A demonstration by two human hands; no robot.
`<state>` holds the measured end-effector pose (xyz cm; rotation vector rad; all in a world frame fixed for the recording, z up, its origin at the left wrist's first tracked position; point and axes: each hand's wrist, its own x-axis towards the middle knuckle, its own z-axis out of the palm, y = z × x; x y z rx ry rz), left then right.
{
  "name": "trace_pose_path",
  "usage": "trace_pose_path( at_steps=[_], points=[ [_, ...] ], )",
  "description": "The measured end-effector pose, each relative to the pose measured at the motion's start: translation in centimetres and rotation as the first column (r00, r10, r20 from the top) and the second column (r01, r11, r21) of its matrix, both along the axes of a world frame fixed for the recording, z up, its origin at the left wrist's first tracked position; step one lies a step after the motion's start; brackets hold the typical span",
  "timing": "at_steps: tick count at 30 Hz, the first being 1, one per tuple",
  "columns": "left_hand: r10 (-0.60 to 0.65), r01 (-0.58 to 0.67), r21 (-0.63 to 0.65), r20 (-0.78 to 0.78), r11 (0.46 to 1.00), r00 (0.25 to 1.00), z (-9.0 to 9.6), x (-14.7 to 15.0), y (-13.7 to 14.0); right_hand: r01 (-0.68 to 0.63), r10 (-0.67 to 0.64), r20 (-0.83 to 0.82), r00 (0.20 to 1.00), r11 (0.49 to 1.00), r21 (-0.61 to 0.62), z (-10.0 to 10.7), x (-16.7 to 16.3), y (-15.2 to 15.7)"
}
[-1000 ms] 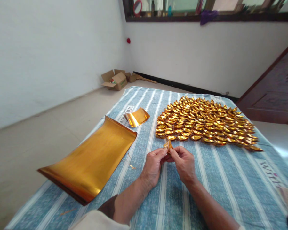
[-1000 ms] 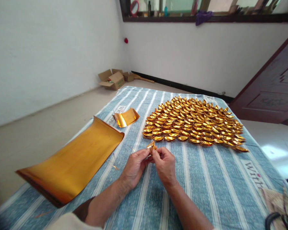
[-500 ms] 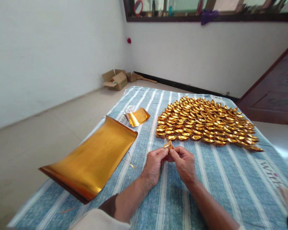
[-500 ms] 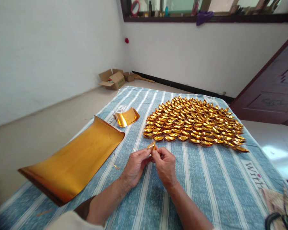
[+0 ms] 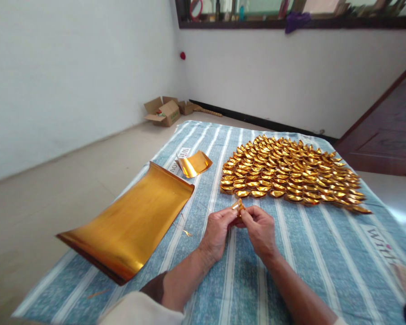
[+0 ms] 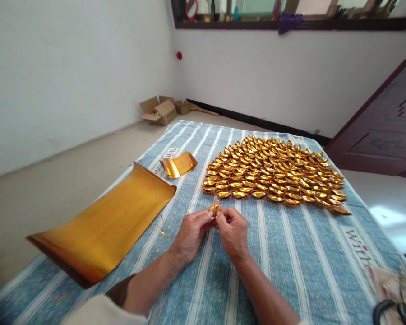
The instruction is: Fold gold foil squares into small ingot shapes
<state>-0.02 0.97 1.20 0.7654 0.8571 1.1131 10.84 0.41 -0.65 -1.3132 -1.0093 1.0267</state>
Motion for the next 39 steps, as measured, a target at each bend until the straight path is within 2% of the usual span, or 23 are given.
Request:
trace_pose_path(
  at_steps=[13, 18, 21, 27, 33, 39],
  points=[
    [-0.025, 0.026, 0.030, -0.036, 0.999, 0.999, -0.48, -0.11, -0.04, -0.006, 0.005, 0.042, 0.999, 1.000, 0.022, -0.03, 0.20, -0.07],
    [-0.023, 0.023, 0.018, -0.022, 1.000, 0.999, -0.34, -0.17, 0.00, -0.065, 0.062, 0.067, 0.996, 0.996, 0.055, 0.09, 0.48, -0.09],
    [-0.016, 0.016, 0.008, -0.008, 1.000, 1.000, -0.05, -0.21, 0.03, -0.102, 0.091, 0.126, 0.988, 0.991, 0.084, 0.27, 0.68, -0.12],
    [-0.033, 0.033, -0.009, 0.008, 0.999, 0.999, 0.36, -0.21, 0.07, -0.077, 0.035, 0.270, 0.962, 0.986, 0.150, 0.40, 0.70, -0.23],
    [0.001, 0.001, -0.036, 0.041, 0.999, 0.999, 0.23, -0.19, 0.09, -0.043, 0.006, 0.227, 0.974, 0.986, 0.160, 0.34, 0.38, -0.21],
    [0.009, -0.006, -0.047, 0.068, 0.999, 0.998, 0.02, -0.15, 0.15, -0.090, 0.068, 0.170, 0.983, 0.988, 0.129, 0.27, 0.54, -0.28]
  ],
)
